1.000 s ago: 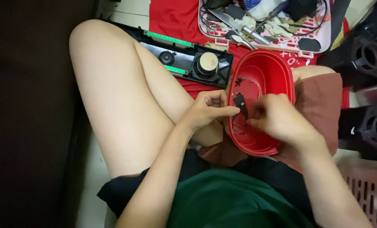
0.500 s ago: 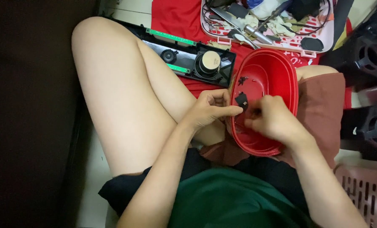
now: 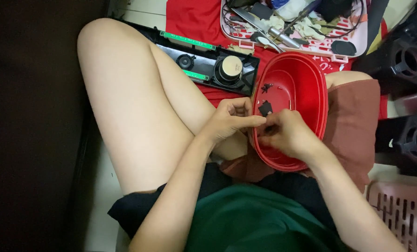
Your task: The person sits on the floor and unscrews small screws from a black appliance base, collecting the screws and a small dark part in a red bowl. They then manipulate a round component on the base and use a yellow-handled screwdriver on it near the end.
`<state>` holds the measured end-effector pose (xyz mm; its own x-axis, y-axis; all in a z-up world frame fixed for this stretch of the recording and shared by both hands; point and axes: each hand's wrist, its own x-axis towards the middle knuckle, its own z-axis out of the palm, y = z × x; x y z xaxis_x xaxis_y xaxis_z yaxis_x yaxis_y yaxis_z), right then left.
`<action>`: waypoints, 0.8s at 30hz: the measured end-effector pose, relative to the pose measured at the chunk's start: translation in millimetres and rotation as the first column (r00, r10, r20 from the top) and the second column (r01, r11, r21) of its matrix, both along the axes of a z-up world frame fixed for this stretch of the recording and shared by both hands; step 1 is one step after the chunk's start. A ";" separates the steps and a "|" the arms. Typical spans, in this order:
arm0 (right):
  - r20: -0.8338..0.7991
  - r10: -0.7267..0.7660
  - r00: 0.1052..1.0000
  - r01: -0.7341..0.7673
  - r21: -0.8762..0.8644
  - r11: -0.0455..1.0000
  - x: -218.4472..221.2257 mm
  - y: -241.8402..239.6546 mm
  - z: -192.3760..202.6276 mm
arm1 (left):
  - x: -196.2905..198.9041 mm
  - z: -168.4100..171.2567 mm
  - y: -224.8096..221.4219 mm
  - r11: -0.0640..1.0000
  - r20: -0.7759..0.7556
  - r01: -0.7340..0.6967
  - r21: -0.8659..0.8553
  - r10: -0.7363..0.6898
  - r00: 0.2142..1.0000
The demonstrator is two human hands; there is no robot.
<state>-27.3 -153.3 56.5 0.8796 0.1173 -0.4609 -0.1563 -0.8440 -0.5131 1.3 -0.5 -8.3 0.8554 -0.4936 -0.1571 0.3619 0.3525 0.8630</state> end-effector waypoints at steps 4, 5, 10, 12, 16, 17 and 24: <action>0.077 0.041 0.996 -0.033 -0.101 0.994 -1.6 8.7 -4.0 | -0.7 2.8 1.5 1.000 0.004 -0.002 -0.003 0.002 1.000; 0.095 0.125 0.988 -0.107 -0.175 0.979 -0.8 9.4 -4.3 | -0.5 3.6 1.9 1.000 0.000 0.000 -0.011 0.000 1.000; 0.073 0.216 0.974 -0.189 -0.272 0.944 1.8 7.8 -12.9 | -0.9 2.9 1.4 1.000 0.000 -0.009 -0.022 0.009 1.000; 0.057 0.322 0.945 -0.282 -0.359 0.890 1.2 13.5 -4.9 | -1.4 4.5 2.6 1.000 0.012 -0.001 -0.013 0.002 1.000; 0.060 0.290 0.955 -0.259 -0.307 0.916 -4.2 26.7 15.5 | -1.1 2.1 1.7 1.000 -0.002 -0.003 -0.028 0.003 1.000; 0.074 0.283 0.956 -0.253 -0.281 0.926 -5.1 28.9 19.1 | -0.8 0.4 1.1 1.000 0.005 -0.005 -0.021 0.005 1.000; 0.044 -0.155 0.987 0.135 0.302 0.944 -9.3 10.9 20.4 | 1.1 -7.0 -1.8 1.000 0.017 -0.009 0.000 0.009 1.000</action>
<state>-36.6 -142.4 76.9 0.9249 0.1087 -0.3644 -0.2225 -0.6225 -0.7504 2.3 -2.3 -15.2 0.8622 -0.4861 -0.1424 0.3438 0.3551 0.8693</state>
